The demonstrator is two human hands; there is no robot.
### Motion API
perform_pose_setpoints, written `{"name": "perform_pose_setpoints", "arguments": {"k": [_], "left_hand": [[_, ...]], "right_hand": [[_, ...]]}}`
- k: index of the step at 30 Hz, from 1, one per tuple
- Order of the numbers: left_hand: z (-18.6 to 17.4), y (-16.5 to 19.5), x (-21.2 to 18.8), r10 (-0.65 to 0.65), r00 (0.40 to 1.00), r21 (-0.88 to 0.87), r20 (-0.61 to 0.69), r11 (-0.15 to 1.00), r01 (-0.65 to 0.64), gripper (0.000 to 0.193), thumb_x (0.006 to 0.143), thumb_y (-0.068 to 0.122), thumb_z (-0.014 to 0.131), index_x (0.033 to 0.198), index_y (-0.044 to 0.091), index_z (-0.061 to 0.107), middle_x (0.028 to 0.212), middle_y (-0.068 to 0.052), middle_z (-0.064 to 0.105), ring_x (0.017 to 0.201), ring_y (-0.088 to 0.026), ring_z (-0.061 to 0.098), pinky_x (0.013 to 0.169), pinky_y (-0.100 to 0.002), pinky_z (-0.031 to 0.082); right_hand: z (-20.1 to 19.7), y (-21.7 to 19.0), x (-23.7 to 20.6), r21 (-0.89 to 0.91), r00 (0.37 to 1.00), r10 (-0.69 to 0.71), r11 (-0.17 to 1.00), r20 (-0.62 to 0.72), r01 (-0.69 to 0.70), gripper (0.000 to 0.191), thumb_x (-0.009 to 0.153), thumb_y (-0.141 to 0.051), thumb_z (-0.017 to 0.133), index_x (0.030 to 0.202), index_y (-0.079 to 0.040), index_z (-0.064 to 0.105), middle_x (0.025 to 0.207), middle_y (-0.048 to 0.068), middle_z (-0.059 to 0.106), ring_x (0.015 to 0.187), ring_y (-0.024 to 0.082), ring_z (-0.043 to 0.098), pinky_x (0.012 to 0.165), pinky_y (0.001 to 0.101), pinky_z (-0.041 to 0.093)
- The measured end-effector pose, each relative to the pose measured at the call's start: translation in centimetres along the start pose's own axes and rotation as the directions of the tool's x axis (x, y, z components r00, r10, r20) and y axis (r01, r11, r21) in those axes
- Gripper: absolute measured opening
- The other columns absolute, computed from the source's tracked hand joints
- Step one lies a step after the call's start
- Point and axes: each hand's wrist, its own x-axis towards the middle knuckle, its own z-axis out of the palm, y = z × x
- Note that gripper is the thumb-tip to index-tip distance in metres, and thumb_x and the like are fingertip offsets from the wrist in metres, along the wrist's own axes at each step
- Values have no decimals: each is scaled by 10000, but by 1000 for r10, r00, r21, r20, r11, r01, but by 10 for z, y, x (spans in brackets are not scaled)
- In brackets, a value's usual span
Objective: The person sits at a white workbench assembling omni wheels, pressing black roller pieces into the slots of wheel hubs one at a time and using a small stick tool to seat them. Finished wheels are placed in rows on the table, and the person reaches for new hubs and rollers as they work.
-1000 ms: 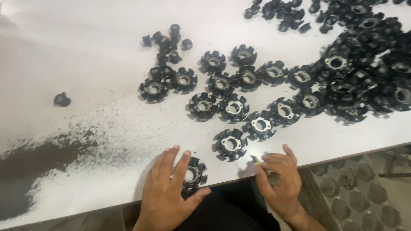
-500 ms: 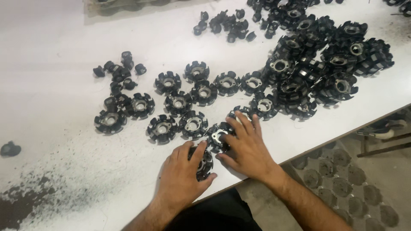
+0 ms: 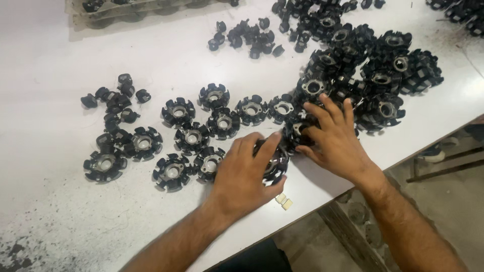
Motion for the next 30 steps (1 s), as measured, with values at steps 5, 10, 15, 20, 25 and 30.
{"name": "perform_pose_setpoints", "arguments": {"k": [5,10,15,20,25,30], "left_hand": [[34,-13,25,-89,976,94,200,993,72,785,733,325,827,1411,106,498,1217,-202,511,1094,-373,538,857,-538,501],[32,-21,6,-103,969,115,225,990,79,774,737,309,817,1408,103,490,1208,-200,508,1082,-376,534,839,-528,502],[20,-21,-6,-74,980,116,185,992,53,784,708,317,834,1389,107,507,1216,-214,510,1082,-381,534,872,-541,480],[34,-20,2,-86,967,114,240,992,61,796,767,379,807,1440,107,479,1256,-212,506,1167,-393,494,970,-568,410],[73,-21,49,-63,973,239,221,971,9,856,790,505,764,1489,129,441,1337,-250,472,1375,-456,339,1117,-679,232],[85,-17,105,-141,960,270,243,960,73,974,784,584,707,1562,127,339,1502,-286,348,1446,-473,244,1148,-704,166]], "right_hand": [[1,-2,18,-44,973,-70,996,222,82,435,700,-426,834,878,-47,716,1596,202,350,1493,439,143,1151,726,80],[-11,-7,29,-10,932,-84,996,351,94,312,705,-316,830,904,-91,746,1619,115,351,1549,397,130,1187,706,54],[-18,-2,51,-93,975,-149,982,165,166,346,720,-329,821,991,-120,768,1581,128,408,1503,386,191,1175,714,65],[0,13,102,-253,950,-158,940,269,228,484,755,-457,811,1077,-102,743,1595,132,393,1539,378,207,1216,664,68],[17,34,151,-407,942,-113,881,317,243,534,771,-491,791,1180,-153,731,1646,140,331,1552,362,181,1213,655,50],[-3,47,191,-297,955,9,951,296,82,662,734,-590,781,1229,-155,709,1625,220,263,1523,412,122,1171,654,2]]}}
